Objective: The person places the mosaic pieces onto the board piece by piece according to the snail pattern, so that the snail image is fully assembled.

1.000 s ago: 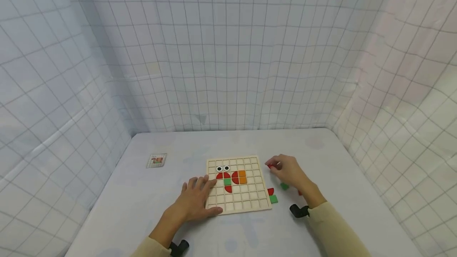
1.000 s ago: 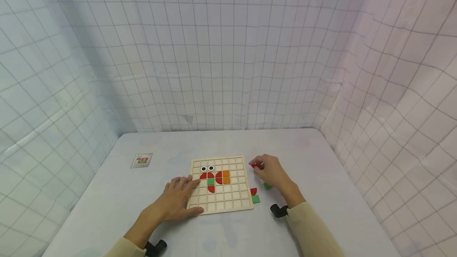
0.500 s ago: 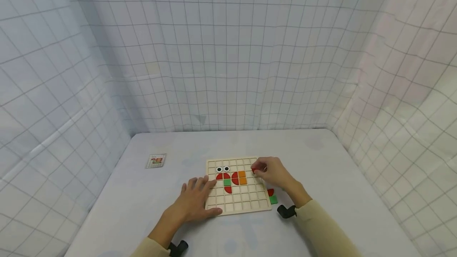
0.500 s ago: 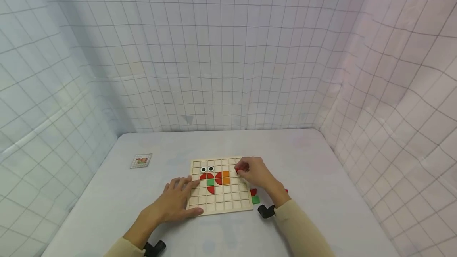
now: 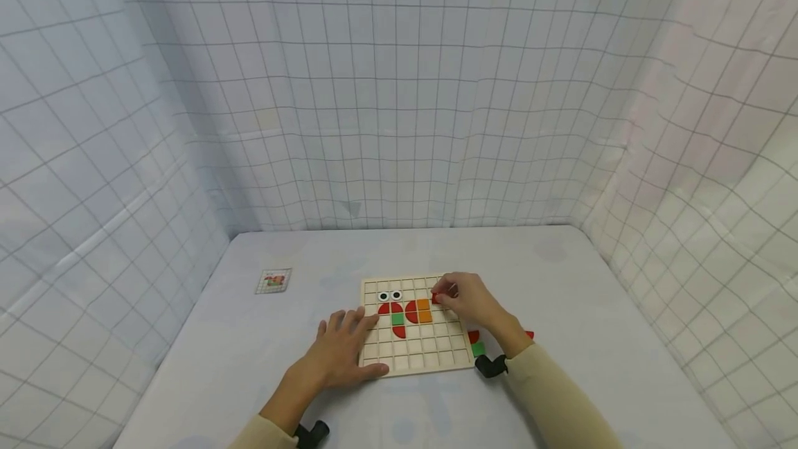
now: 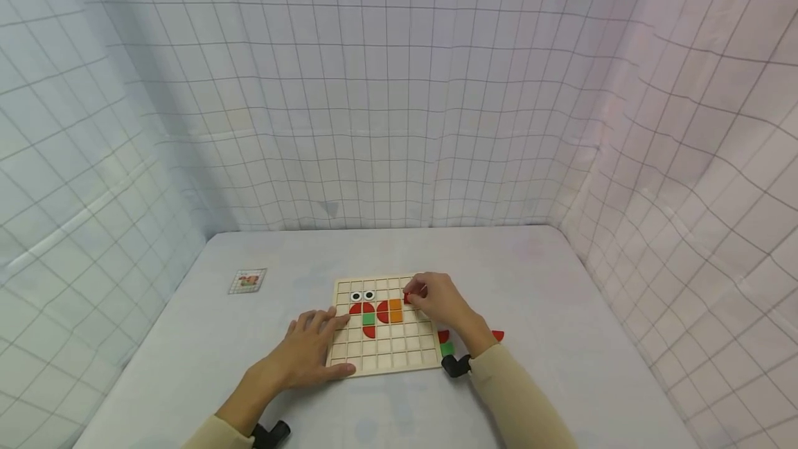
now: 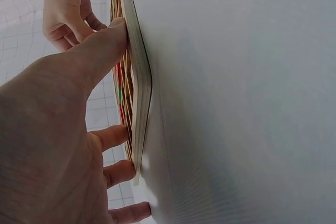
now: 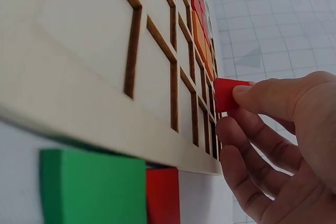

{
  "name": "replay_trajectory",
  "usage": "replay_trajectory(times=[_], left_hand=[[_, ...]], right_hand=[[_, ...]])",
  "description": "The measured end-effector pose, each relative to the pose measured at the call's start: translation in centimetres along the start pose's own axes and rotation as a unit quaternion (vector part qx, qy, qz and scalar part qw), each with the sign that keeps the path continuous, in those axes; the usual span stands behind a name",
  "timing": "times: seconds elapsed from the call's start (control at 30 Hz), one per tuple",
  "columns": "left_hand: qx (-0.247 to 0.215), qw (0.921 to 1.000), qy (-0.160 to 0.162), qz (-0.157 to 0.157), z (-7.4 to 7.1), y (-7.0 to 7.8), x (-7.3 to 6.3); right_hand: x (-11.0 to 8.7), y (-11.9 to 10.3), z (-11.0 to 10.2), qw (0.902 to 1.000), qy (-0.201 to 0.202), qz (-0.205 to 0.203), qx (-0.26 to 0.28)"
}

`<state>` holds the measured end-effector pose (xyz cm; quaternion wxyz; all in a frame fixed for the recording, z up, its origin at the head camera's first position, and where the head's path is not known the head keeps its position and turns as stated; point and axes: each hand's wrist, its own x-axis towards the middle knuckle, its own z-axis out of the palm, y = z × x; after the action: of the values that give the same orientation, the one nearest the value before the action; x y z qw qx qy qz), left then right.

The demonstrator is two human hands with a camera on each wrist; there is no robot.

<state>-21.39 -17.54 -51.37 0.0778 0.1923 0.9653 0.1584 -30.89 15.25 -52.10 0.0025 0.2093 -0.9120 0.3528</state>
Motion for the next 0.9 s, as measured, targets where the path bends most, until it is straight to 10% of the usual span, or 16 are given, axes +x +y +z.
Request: replay_trajectory(times=[0.9], left_hand=[[-0.001, 1.0000, -0.001, -0.001, -0.28, 0.24, -0.25]], right_hand=[[0.35, -0.26, 0.38, 0.9989, -0.034, 0.031, 0.002]])
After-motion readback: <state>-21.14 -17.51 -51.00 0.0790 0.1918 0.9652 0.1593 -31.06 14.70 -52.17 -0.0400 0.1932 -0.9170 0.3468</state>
